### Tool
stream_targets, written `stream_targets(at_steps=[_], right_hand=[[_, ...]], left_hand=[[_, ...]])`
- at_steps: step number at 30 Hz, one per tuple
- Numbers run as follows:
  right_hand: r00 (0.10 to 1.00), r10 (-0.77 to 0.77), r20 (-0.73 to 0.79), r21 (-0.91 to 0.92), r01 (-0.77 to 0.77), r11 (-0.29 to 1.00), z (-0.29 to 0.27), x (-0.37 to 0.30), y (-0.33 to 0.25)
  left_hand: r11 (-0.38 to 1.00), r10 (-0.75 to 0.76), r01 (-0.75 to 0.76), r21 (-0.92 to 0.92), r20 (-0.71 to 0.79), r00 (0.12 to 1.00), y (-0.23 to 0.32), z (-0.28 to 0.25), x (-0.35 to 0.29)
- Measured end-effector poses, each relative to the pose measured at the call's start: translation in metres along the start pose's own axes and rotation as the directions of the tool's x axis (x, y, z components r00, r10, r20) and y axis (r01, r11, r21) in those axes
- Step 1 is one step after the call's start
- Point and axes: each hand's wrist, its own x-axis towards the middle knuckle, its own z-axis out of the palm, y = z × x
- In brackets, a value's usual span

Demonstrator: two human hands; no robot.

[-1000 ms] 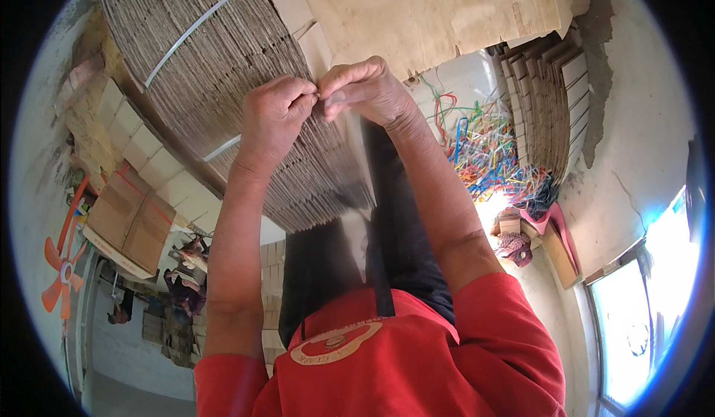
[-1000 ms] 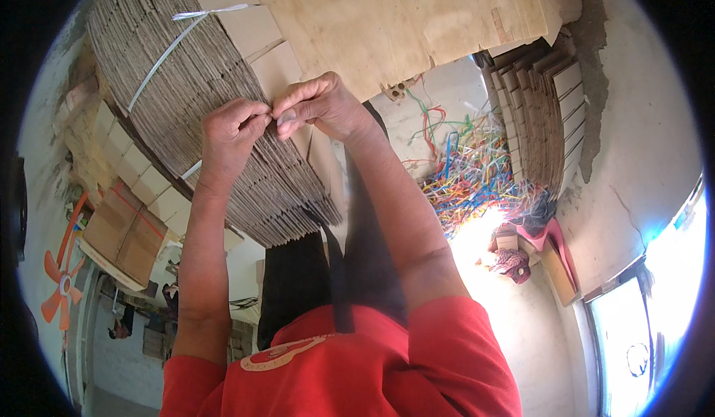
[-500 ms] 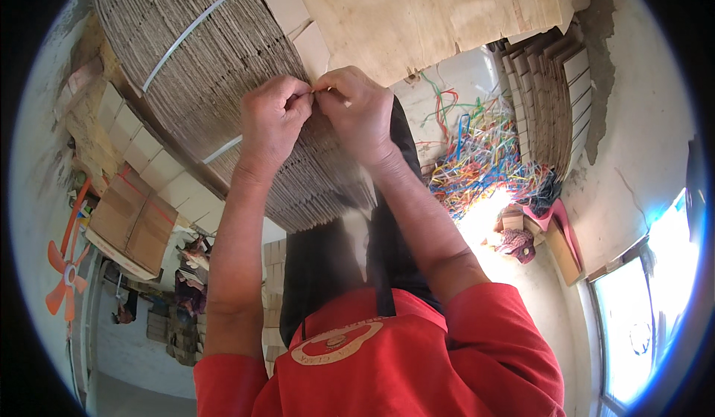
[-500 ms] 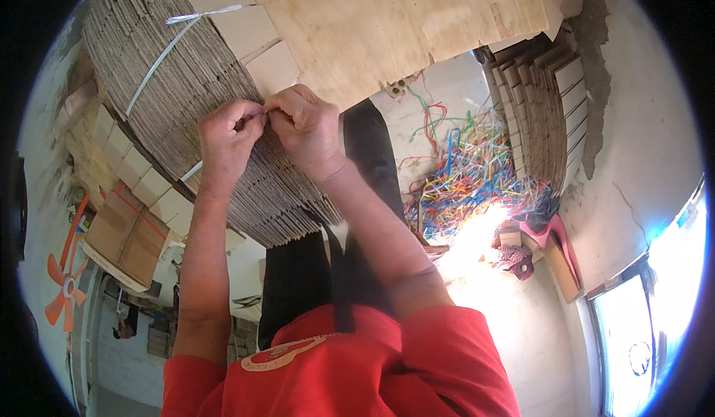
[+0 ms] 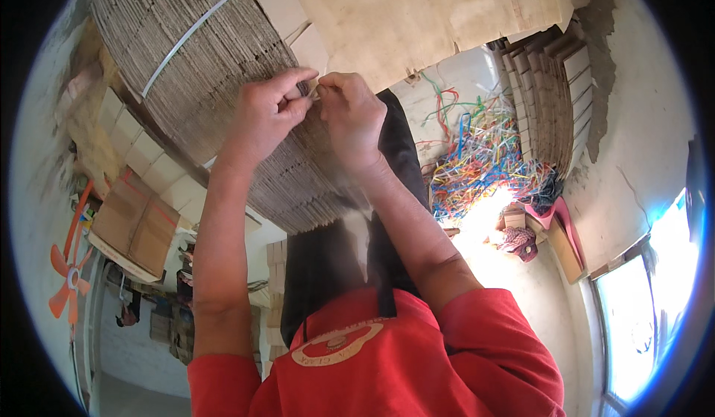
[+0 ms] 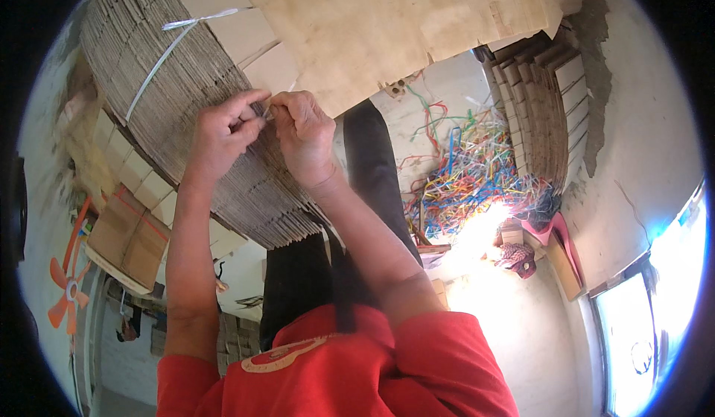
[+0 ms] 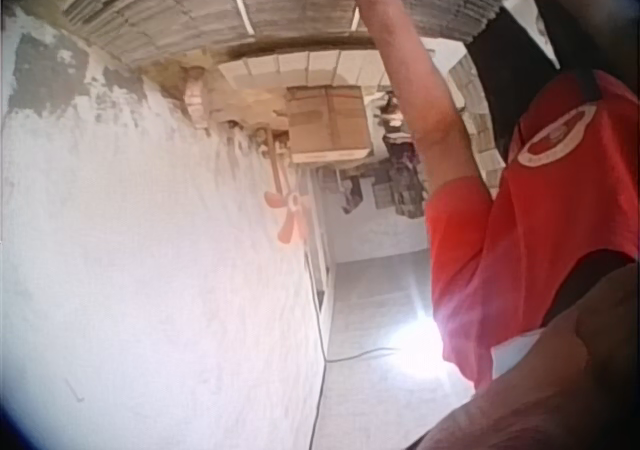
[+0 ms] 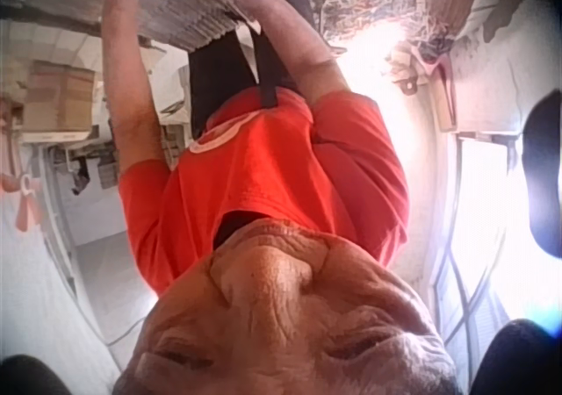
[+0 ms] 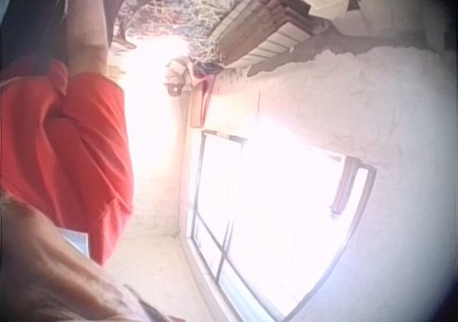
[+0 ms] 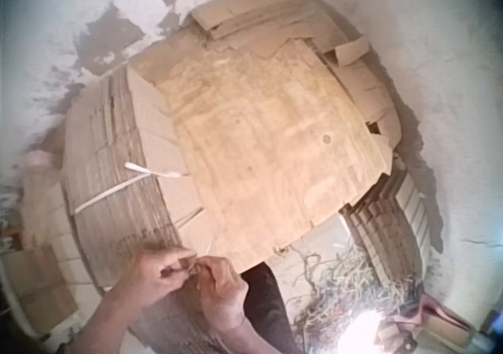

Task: The person gathers flat cardboard sheets, aligns them into a stack, and secures the bundle with white plastic ties. They then place the tied bundle on the floor and repeat the process with another stack.

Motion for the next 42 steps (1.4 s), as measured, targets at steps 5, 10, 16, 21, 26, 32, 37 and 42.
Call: stream_targets(at_steps=[5,10,16,21,26,32,37,42], right_hand=[[0.997,-0.048,0.055,0.05,0.045,0.998,-0.004,0.003,0.003],[0.984,0.122,0.132,0.17,-0.144,0.975,-0.011,0.007,-0.007],[0.963,0.186,0.195,0.164,-0.219,0.962,-0.015,0.012,-0.013],[0.921,0.259,0.291,0.092,-0.296,0.951,-0.022,0.017,-0.016],[0.952,-0.158,0.261,-0.116,0.194,0.974,-0.019,0.017,-0.005],[0.908,-0.347,0.235,-0.507,0.418,0.754,-0.002,-0.002,-0.007],[0.942,-0.318,0.104,-0.439,0.331,0.835,0.005,-0.004,-0.005],[0.964,-0.252,0.079,-0.352,0.264,0.898,0.006,-0.007,-0.001]], left_hand=[[0.971,0.213,-0.181,0.156,-0.22,0.952,-0.01,0.023,0.001],[0.988,0.143,-0.152,0.001,-0.345,0.927,-0.012,0.033,-0.002],[0.997,0.08,-0.074,0.03,-0.278,0.957,-0.011,0.029,-0.004],[0.997,0.082,-0.076,0.032,-0.269,0.96,-0.011,0.027,-0.005],[0.998,0.044,-0.054,-0.033,-0.251,0.967,-0.01,0.026,-0.005],[0.995,0.009,-0.029,-0.092,-0.212,0.977,-0.007,0.021,-0.008],[0.996,0.062,-0.072,-0.058,-0.16,0.985,-0.01,0.006,-0.003],[0.992,0.108,-0.114,-0.049,-0.119,0.987,-0.013,0.004,0.004]])
